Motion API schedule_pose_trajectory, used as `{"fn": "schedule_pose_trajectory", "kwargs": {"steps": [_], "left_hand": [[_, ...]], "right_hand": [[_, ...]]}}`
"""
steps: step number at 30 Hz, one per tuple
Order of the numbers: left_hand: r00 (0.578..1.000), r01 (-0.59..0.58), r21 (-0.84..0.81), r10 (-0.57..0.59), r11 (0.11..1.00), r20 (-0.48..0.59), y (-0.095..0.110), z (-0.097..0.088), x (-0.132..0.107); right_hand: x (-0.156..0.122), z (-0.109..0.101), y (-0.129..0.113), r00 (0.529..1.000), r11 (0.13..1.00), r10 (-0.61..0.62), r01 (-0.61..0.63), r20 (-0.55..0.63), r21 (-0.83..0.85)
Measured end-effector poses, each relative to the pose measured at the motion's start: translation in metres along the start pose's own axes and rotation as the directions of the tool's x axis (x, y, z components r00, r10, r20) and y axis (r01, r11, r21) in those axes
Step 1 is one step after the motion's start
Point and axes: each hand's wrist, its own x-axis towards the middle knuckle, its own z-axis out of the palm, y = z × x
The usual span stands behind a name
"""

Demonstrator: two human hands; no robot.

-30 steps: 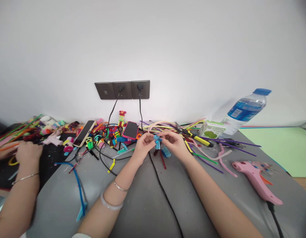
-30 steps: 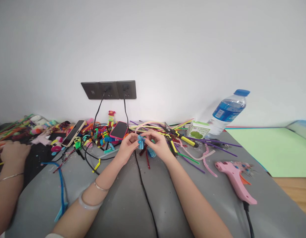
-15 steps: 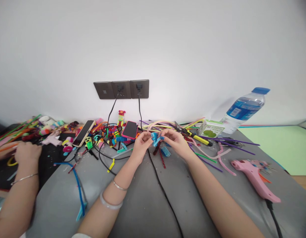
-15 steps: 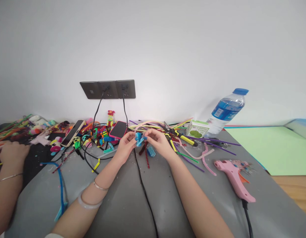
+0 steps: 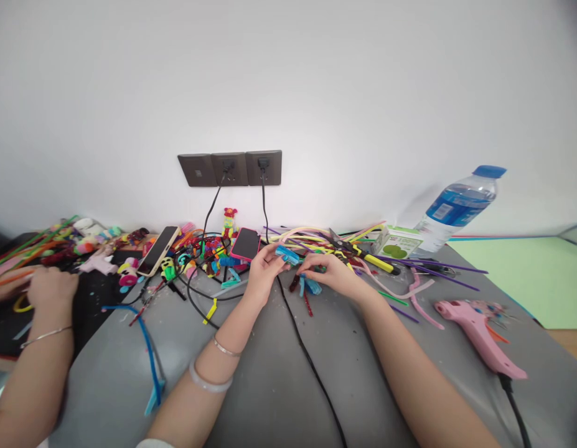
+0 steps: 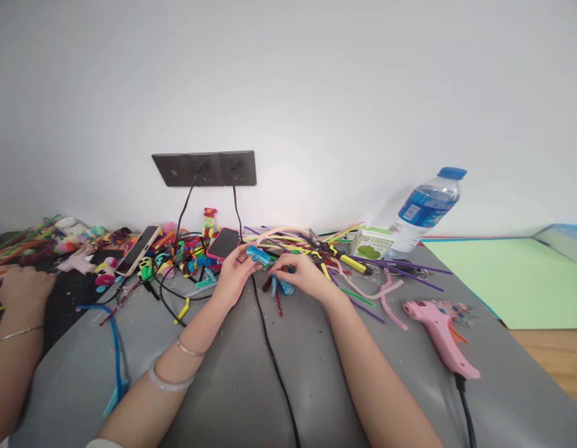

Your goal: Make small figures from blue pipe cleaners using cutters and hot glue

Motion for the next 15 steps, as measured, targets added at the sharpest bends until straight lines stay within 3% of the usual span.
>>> {"fn": "schedule_pose_trajectory", "kwargs": {"steps": [2,4,8,12,14,15], "left_hand": [[1.000,-0.006,0.012,0.006,1.000,-0.001,0.000,-0.001,0.000],[1.000,-0.010,0.021,0.010,1.000,0.005,0.000,-0.001,0.000],[0.999,-0.011,0.026,0.010,1.000,0.037,0.001,-0.001,-0.001],[0.996,-0.022,0.063,0.017,0.998,0.087,-0.001,0.001,-0.002],[0.995,-0.024,0.072,0.017,0.997,0.101,-0.003,0.001,-0.001],[0.994,-0.024,0.074,0.016,0.997,0.104,-0.004,0.002,-0.001]], "right_hand": [[0.000,0.001,0.001,0.998,0.998,-0.050,0.049,-0.026,-0.047],[0.001,-0.002,-0.001,0.989,0.994,-0.070,0.058,-0.127,-0.096],[-0.004,-0.020,-0.018,0.932,0.976,-0.041,-0.040,-0.361,-0.212],[-0.037,-0.055,-0.042,0.905,0.914,0.140,-0.274,-0.401,-0.300],[-0.070,-0.074,-0.048,0.866,0.820,0.295,-0.446,-0.404,-0.358],[-0.090,-0.083,-0.049,0.819,0.736,0.365,-0.545,-0.442,-0.401]]}}
